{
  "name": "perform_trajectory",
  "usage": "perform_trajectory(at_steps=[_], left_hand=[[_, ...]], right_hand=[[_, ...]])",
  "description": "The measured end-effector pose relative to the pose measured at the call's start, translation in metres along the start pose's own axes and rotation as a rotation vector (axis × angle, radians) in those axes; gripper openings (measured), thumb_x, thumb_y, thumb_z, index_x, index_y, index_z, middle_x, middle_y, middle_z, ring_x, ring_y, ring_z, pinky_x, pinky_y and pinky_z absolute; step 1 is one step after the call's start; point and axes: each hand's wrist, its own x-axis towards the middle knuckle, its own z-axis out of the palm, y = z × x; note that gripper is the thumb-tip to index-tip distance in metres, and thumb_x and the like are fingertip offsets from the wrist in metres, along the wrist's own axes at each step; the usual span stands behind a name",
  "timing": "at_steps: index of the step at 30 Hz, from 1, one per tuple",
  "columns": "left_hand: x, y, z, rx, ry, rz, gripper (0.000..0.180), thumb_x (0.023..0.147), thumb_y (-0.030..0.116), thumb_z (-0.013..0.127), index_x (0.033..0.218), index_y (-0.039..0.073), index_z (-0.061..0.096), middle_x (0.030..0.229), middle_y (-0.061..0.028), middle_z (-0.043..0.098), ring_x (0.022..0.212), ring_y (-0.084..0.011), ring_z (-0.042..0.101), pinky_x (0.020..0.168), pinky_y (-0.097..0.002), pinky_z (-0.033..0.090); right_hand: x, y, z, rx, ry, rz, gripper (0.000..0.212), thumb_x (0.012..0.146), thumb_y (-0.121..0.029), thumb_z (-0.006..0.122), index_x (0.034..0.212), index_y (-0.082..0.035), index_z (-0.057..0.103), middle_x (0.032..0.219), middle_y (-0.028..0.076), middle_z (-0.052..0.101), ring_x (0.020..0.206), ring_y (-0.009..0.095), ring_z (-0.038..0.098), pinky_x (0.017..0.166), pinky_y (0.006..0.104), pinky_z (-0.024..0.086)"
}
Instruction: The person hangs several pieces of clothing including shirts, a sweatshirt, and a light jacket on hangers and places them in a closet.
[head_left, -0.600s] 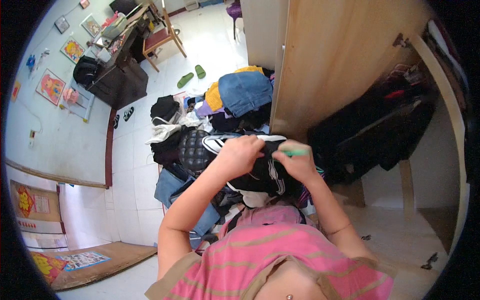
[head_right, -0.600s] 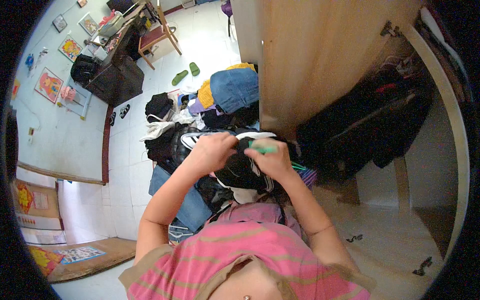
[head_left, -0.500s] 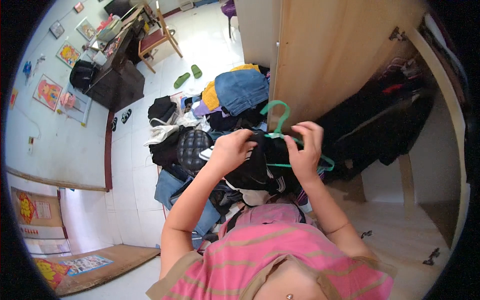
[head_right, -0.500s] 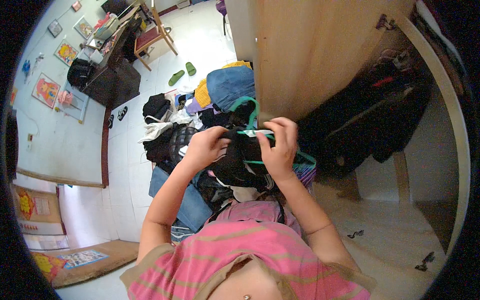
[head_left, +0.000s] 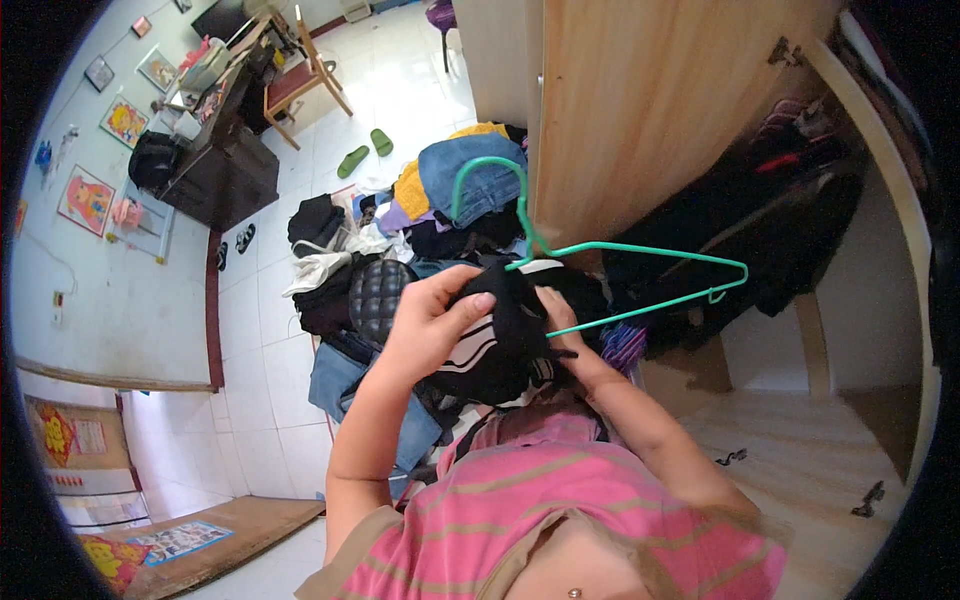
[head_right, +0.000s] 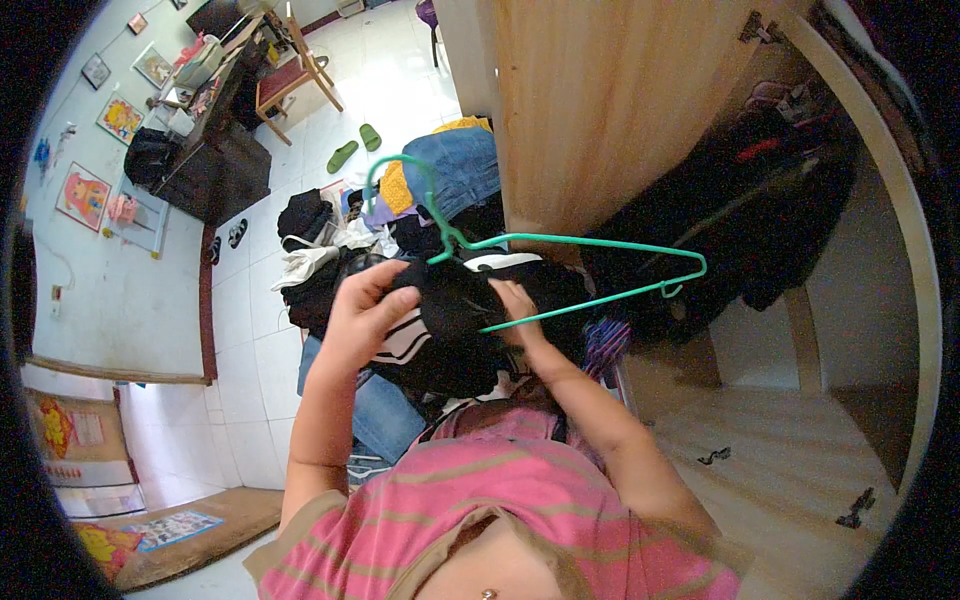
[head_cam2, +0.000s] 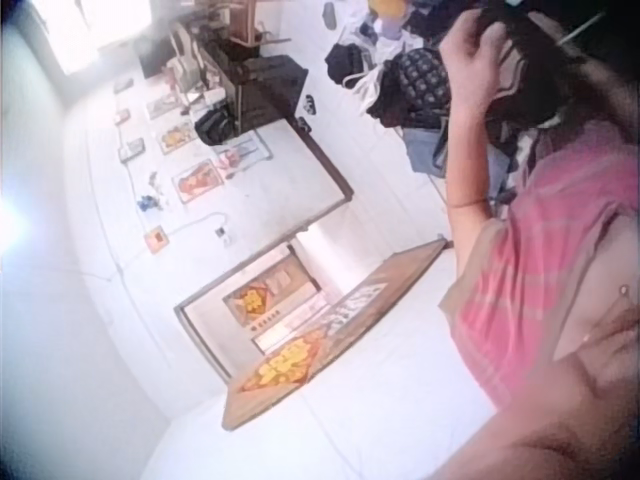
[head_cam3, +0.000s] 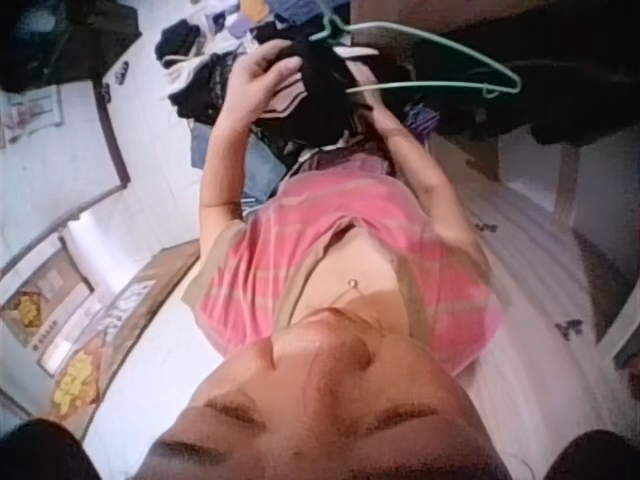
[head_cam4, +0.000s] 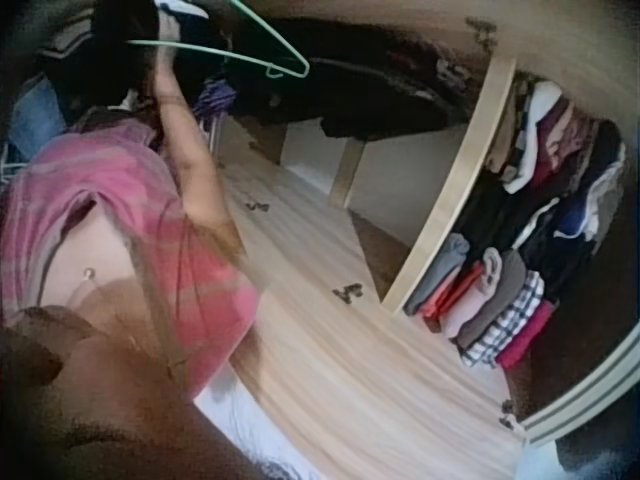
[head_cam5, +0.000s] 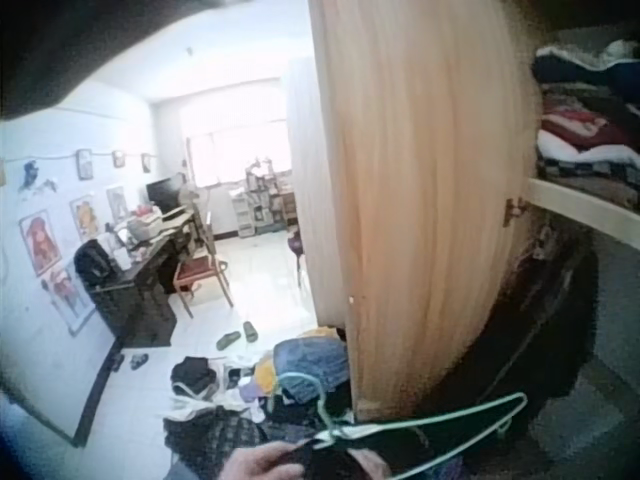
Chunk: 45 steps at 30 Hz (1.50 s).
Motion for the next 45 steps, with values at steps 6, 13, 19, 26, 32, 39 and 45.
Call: perform_trajectory(at_steps=[6,13,19,26,32,39,45], left_hand=[[-0.005,-0.016,-0.071,-0.072,0.109,0.061,0.023,0.084,0.009,0.062,0.104,-0.003,0.057,0.086,0.0013,0.059,0.079,-0.0056,0.051,0.069,-0.0197,0.042],[-0.017,-0.002,-0.09,0.628,-0.057,0.247,0.029,0.074,0.009,0.07,0.1,0.002,0.061,0.092,-0.0121,0.064,0.08,-0.0234,0.062,0.075,-0.0288,0.048],[-0.012,-0.003,-0.083,1.096,0.131,0.298,0.032,0.071,0.01,0.071,0.102,0.008,0.064,0.076,-0.0105,0.059,0.071,-0.0288,0.059,0.062,-0.036,0.047],[0.004,0.002,-0.08,1.202,-0.1,0.379,0.032,0.074,0.012,0.068,0.105,0.013,0.065,0.072,-0.0094,0.053,0.066,-0.0277,0.056,0.058,-0.038,0.045],[0.024,-0.007,-0.065,1.355,0.342,0.554,0.04,0.074,0.015,0.069,0.113,0.018,0.063,0.068,-0.0077,0.046,0.062,-0.024,0.051,0.054,-0.0373,0.042],[0.002,-0.004,-0.052,0.964,0.563,0.467,0.033,0.072,0.003,0.071,0.105,0.008,0.066,0.069,-0.0066,0.055,0.058,-0.0155,0.054,0.054,-0.0274,0.043],[-0.01,-0.02,-0.045,0.634,0.475,0.241,0.029,0.077,0.0,0.068,0.105,-0.003,0.064,0.083,-0.005,0.065,0.074,-0.0079,0.058,0.068,-0.0213,0.047]], right_hand=[[0.049,-0.003,-0.071,0.57,0.184,0.394,0.027,0.076,0.014,0.048,0.093,-0.004,0.06,0.089,0.004,0.059,0.085,0.015,0.06,0.077,0.0293,0.05],[0.146,-0.04,-0.184,0.42,-0.186,0.216,0.017,0.085,-0.017,0.064,0.086,0.0,0.064,0.074,-0.004,0.058,0.071,0.005,0.05,0.064,0.0217,0.042],[0.138,-0.109,-0.203,0.268,-0.272,0.17,0.02,0.087,-0.019,0.061,0.081,0.001,0.061,0.068,-0.003,0.055,0.066,0.005,0.048,0.06,0.0229,0.041],[0.146,-0.101,-0.212,0.098,-0.091,0.153,0.019,0.083,-0.018,0.064,0.085,0.001,0.067,0.075,0.003,0.066,0.071,0.008,0.058,0.066,0.0235,0.046],[0.146,-0.117,-0.215,0.139,0.074,0.085,0.015,0.082,-0.012,0.067,0.085,0.002,0.068,0.075,0.003,0.067,0.071,0.008,0.059,0.066,0.0224,0.047],[0.123,-0.059,-0.192,-0.242,0.412,0.1,0.017,0.08,-0.015,0.069,0.091,-0.003,0.068,0.091,0.009,0.06,0.078,0.017,0.059,0.069,0.0259,0.048],[0.04,-0.112,-0.096,-0.022,0.295,-0.15,0.066,0.064,-0.047,0.08,0.108,-0.009,0.05,0.103,0.012,0.045,0.086,0.024,0.049,0.059,0.0304,0.046]])
